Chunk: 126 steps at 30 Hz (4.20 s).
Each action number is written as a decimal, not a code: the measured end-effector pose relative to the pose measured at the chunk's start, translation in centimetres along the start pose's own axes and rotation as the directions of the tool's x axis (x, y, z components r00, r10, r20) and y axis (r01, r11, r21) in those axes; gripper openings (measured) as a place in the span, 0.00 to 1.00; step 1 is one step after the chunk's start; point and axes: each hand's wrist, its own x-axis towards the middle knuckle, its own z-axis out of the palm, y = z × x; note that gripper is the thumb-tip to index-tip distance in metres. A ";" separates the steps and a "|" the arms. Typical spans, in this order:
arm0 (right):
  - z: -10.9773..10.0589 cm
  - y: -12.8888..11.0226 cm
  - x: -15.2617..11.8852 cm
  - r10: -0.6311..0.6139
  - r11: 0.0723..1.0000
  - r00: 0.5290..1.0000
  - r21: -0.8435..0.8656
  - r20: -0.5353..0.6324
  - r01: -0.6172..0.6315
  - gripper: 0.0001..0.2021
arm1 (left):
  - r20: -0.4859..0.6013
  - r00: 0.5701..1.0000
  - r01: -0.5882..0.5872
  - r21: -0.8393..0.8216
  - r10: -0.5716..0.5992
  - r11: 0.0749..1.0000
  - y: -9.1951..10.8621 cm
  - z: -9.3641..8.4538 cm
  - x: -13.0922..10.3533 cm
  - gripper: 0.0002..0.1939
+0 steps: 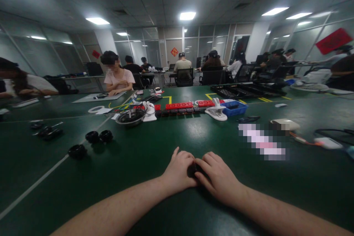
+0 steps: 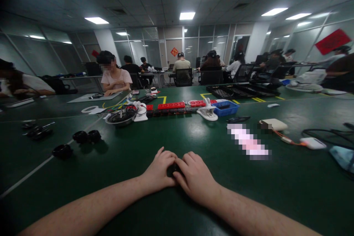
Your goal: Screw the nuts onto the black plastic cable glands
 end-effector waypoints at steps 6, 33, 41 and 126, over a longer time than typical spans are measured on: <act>-0.3 0.1 -0.1 -0.004 1.000 1.000 -0.018 -0.020 0.004 0.10 | 0.003 1.000 0.008 -0.004 -0.008 1.000 0.0 0.0 0.0 0.14; -0.5 1.0 0.5 -0.073 0.996 0.997 0.042 -0.004 0.073 0.14 | 0.015 0.999 0.048 -0.048 -0.047 0.998 -0.7 0.0 0.5 0.17; -0.4 1.0 0.6 -0.056 0.993 0.998 0.101 0.005 0.055 0.14 | 0.010 0.999 0.046 -0.061 -0.045 0.997 -0.8 0.3 0.4 0.18; 0.2 1.9 0.3 0.037 0.993 0.993 -0.111 -0.110 -0.050 0.10 | -0.077 0.987 0.138 -0.001 -0.138 0.990 -0.7 0.1 0.3 0.18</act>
